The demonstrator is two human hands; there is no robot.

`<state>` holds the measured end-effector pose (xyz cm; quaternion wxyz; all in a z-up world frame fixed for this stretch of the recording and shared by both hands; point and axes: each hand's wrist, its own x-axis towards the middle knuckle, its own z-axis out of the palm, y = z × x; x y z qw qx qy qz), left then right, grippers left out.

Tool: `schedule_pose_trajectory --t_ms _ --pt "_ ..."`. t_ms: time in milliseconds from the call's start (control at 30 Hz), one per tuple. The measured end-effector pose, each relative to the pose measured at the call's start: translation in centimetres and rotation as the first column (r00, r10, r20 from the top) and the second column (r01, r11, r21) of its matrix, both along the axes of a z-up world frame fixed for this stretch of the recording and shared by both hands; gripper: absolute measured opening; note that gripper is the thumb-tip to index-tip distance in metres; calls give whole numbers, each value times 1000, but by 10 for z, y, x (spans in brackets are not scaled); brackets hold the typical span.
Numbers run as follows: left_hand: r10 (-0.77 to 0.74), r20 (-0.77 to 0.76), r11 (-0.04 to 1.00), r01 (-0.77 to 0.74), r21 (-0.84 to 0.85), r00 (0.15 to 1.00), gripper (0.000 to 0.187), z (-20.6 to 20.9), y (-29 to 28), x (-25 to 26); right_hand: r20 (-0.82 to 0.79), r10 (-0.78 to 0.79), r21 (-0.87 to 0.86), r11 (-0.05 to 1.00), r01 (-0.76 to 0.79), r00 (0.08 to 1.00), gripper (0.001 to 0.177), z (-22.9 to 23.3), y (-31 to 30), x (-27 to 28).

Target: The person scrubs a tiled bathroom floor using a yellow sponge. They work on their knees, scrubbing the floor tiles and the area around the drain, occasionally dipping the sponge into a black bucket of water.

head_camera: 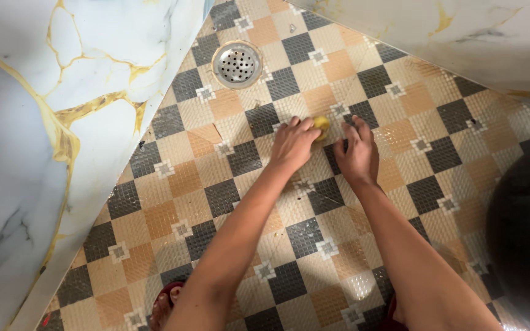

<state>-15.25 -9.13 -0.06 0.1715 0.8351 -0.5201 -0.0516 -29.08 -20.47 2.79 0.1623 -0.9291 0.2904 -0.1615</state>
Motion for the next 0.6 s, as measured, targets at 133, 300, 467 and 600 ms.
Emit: schedule_pose_trajectory --t_ms 133,300,467,600 --pt "-146 -108 987 153 58 983 38 5 38 14 -83 48 17 999 -47 995 52 -2 0 -2" --pt "317 -170 927 -343 -153 933 19 -2 118 108 -68 117 67 991 -112 991 52 -4 5 -5" --pt "669 235 733 -679 -52 705 24 -7 148 151 28 145 86 985 -147 989 47 -8 17 -10" --pt "639 -576 595 -802 -49 509 23 -14 77 48 65 126 87 988 -131 990 46 -8 23 -10"
